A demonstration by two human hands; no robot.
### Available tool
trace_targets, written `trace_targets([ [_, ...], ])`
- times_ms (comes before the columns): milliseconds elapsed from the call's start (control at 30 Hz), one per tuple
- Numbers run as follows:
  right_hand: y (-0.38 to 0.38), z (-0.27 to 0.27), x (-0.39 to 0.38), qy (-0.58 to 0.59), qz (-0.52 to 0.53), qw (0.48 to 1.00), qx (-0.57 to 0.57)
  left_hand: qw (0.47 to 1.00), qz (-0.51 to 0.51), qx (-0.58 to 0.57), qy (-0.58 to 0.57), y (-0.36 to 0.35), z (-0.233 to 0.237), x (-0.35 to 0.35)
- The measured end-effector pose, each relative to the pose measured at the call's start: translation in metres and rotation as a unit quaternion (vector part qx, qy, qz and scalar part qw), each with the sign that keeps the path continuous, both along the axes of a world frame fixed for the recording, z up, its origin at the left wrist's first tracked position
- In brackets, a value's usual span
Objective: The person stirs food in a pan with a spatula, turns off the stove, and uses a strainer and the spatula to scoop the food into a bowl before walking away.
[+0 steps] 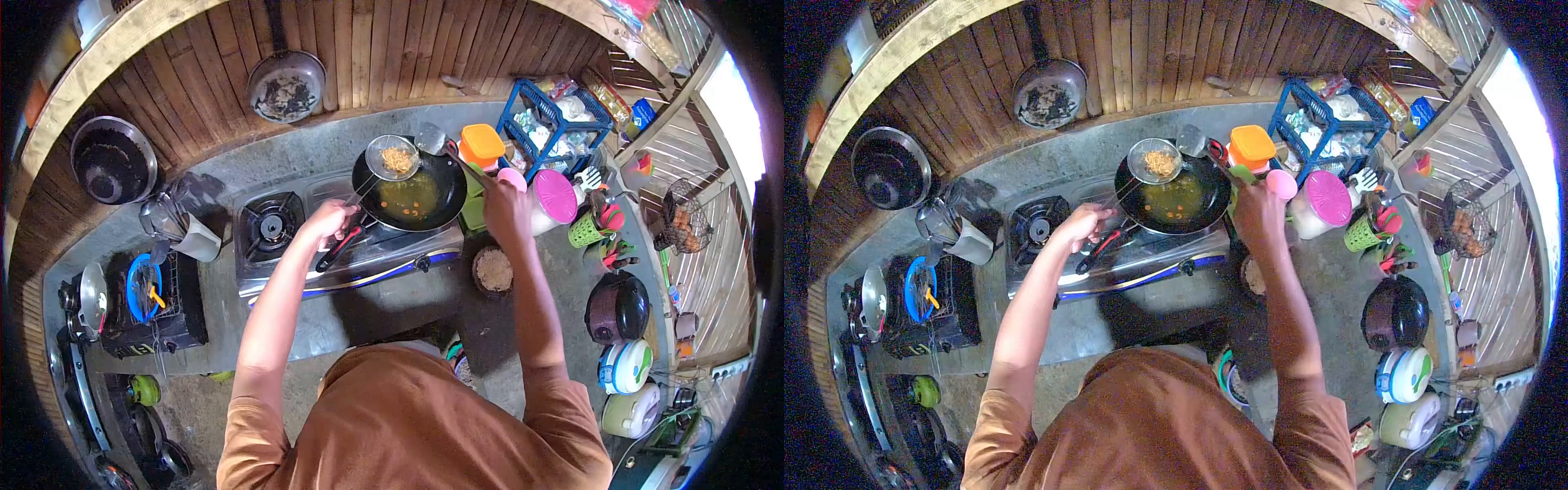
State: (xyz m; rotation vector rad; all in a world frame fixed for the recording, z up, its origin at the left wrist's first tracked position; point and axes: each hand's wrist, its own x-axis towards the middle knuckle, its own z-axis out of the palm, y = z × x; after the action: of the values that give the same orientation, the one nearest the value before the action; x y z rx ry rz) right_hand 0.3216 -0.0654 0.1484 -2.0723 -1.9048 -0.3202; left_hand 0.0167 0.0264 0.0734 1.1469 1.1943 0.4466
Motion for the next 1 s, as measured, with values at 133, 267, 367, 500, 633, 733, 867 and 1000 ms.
trace_targets([
  [133, 0.008, 0.017, 0.029, 0.039, -0.011, 0.999, -0.005, 1.000, 0.016, -0.013, -0.013, 0.001, 0.005, -0.005],
  [267, 0.024, 0.014, 0.063, 0.043, 0.082, 0.991, -0.092, 0.999, 0.022, -0.013, -0.025, 0.000, 0.016, -0.010],
  [367, 0.042, 0.008, 0.068, -0.022, 0.105, 0.984, -0.141, 0.999, 0.024, -0.004, -0.034, 0.003, 0.020, -0.011],
  [500, 0.067, -0.005, 0.075, -0.073, 0.084, 0.977, -0.182, 0.999, 0.022, 0.007, -0.034, 0.003, 0.020, -0.013],
  [633, 0.074, -0.007, 0.085, -0.088, 0.060, 0.971, -0.213, 0.999, 0.028, 0.005, -0.033, 0.001, 0.021, -0.014],
  [733, 0.079, -0.024, 0.102, -0.094, 0.061, 0.964, -0.240, 0.999, 0.020, 0.016, -0.041, 0.000, 0.018, -0.016],
  [867, 0.070, -0.044, 0.112, -0.044, 0.092, 0.972, -0.212, 0.999, 0.018, 0.014, -0.043, -0.003, 0.018, -0.017],
  [1000, 0.060, -0.067, 0.121, 0.123, 0.105, 0.957, -0.242, 0.999, 0.018, 0.012, -0.037, -0.004, 0.019, -0.017],
])
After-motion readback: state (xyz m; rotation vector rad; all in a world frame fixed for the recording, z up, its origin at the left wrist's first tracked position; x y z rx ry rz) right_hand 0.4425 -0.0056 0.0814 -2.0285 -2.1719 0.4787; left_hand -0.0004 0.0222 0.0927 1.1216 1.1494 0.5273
